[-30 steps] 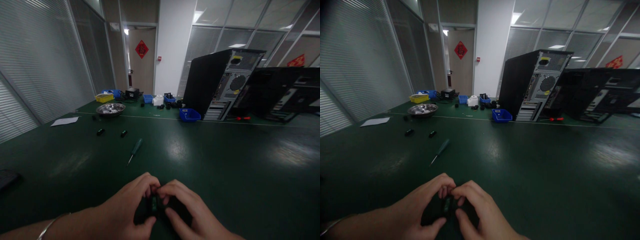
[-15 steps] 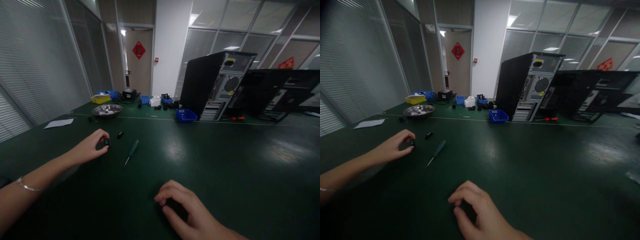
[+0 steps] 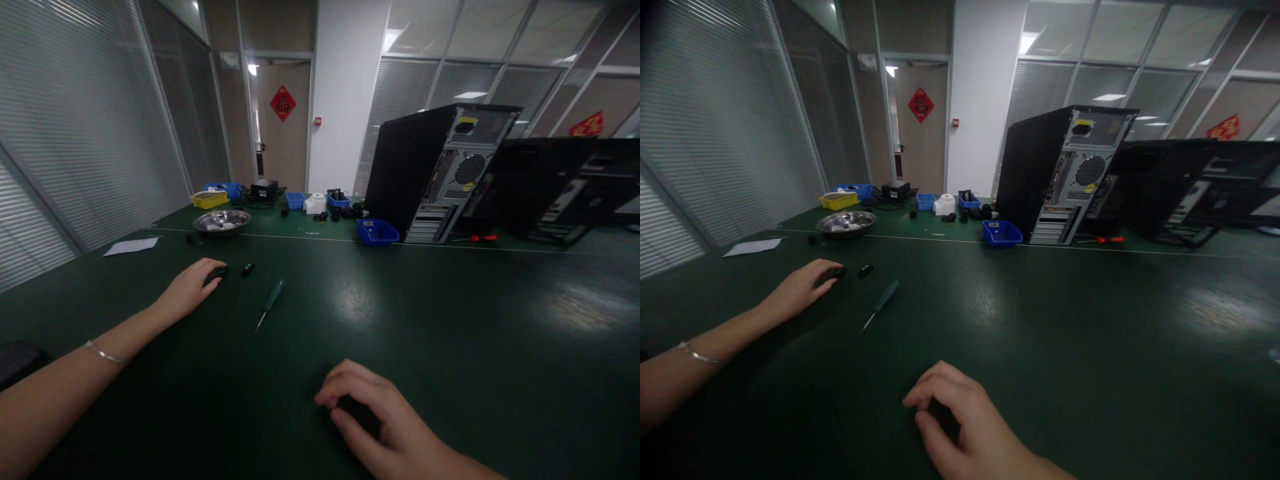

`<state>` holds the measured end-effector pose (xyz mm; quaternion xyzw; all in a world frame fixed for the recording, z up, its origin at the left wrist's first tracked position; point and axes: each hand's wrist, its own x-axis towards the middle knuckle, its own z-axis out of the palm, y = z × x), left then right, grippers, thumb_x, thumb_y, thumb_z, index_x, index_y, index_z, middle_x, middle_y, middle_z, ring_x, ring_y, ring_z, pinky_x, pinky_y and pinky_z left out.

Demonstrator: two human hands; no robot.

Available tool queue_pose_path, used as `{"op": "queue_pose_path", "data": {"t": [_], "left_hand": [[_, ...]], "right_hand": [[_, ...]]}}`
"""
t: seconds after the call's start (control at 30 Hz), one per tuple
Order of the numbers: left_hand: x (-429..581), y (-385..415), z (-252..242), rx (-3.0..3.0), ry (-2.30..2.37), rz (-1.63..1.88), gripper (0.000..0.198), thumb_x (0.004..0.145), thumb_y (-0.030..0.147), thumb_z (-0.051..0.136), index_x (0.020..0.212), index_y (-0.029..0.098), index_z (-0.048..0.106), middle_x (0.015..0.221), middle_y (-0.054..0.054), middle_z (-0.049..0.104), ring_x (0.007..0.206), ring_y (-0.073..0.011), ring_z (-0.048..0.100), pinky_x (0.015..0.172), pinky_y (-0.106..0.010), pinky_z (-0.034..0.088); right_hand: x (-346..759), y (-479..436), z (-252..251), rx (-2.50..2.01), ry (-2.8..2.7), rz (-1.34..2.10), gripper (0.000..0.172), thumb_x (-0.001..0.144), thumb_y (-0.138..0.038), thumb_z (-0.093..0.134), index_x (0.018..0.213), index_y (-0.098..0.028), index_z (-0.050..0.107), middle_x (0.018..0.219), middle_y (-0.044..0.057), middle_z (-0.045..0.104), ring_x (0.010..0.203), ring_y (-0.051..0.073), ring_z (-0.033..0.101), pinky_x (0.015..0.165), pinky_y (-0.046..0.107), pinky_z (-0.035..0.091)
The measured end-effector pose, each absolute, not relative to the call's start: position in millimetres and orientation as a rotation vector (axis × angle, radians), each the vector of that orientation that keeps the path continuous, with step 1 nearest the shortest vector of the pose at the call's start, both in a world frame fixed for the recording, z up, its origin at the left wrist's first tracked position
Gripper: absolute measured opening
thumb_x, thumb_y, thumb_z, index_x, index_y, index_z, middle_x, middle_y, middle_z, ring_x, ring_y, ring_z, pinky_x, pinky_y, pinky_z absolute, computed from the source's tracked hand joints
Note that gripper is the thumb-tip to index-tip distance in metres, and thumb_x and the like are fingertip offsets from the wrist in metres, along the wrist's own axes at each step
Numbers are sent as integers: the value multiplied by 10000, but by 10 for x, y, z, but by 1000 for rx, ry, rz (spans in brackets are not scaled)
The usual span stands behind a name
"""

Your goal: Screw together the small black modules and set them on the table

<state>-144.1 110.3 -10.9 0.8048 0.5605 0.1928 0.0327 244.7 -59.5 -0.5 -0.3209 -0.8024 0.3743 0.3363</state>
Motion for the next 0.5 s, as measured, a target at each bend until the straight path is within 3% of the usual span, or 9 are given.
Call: {"op": "queue_pose_path", "data": {"t": [0.23, 0.4, 0.5], "left_hand": [[-1311, 1037, -11, 2495, 1746, 708, 426, 946, 304, 412, 1316, 134, 537, 1400, -156, 520, 1330, -357, 437, 1106, -542, 351], [-806, 678, 88, 2553, 1519, 597, 354, 984, 395, 458, 1215, 175, 609, 1114, -115, 654, 1006, -281, 620, 866, -408, 525], [-521, 490, 68, 2580, 1372, 496, 422, 922, 419, 590, 1286, 206, 587, 1124, -89, 651, 982, -264, 628, 848, -380, 522]], "right_hand": [[2425, -619, 28, -857, -2098, 969, 234, 933, -63, 519, 1070, -199, 650, 1037, 71, 656, 945, 177, 649, 834, 295, 530], [2432, -615, 55, -862, -2095, 988, 232, 932, -68, 514, 1077, -176, 657, 1019, 81, 654, 936, 181, 646, 830, 306, 528], [2436, -609, 49, -857, -2093, 989, 222, 925, -69, 517, 1057, -174, 662, 1011, 82, 655, 928, 180, 644, 824, 303, 528]]}}
